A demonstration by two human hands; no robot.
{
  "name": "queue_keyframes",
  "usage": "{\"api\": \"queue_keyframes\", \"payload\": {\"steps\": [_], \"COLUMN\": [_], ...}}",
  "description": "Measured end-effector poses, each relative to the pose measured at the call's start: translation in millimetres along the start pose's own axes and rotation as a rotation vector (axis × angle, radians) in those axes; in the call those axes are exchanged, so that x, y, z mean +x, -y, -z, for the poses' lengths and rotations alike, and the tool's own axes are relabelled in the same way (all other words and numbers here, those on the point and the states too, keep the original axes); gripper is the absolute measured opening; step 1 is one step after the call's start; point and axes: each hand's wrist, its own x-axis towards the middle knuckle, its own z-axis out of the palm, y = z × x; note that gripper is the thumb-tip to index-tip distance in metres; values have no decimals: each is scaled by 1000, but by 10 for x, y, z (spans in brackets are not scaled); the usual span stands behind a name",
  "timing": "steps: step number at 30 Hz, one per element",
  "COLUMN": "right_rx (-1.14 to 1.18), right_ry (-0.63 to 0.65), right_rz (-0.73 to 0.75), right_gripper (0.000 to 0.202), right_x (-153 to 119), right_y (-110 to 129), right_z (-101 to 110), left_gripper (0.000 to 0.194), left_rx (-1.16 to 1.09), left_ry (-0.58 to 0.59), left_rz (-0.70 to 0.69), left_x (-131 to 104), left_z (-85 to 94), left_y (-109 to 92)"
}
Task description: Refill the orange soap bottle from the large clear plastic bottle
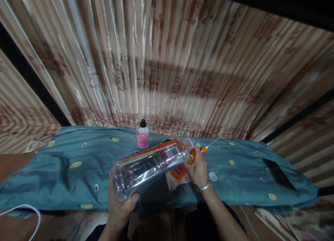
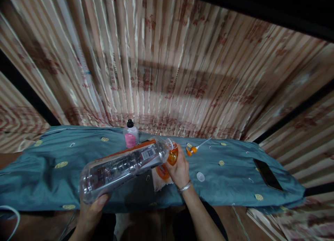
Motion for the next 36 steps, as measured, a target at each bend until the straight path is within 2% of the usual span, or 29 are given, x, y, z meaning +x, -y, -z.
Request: {"api": "queue_keyframes", "payload": {"steps": [6,12,18,22,27,36], "right_rx": [-21,-22,-11,-10,-28,-23], "right_ry": [17,18,34,26,20,1], "right_rz": [-38,-16,2,14,13,45], "right_gripper": [67,66,68,69,67,64], "right_x": [-7,-7,-6,-3,-9,-15], "right_y": [32,31,22,18,-1,-52], "right_z": [13,27,37,35,26,23], "left_gripper": [83,87,82,84,84,83], "left_rx": [1,-14,36,37,-14,-7], "left_ry": [-70,-63,6,-67,3,40], "left_rz": [31,70,11,13,45,10], "left_x": [-8,-21,-22,-17,-10,4], "left_z": [-32,-25,20,-2,-3,-26], "left_y": [-8,12,33,5,-15,-83]}}
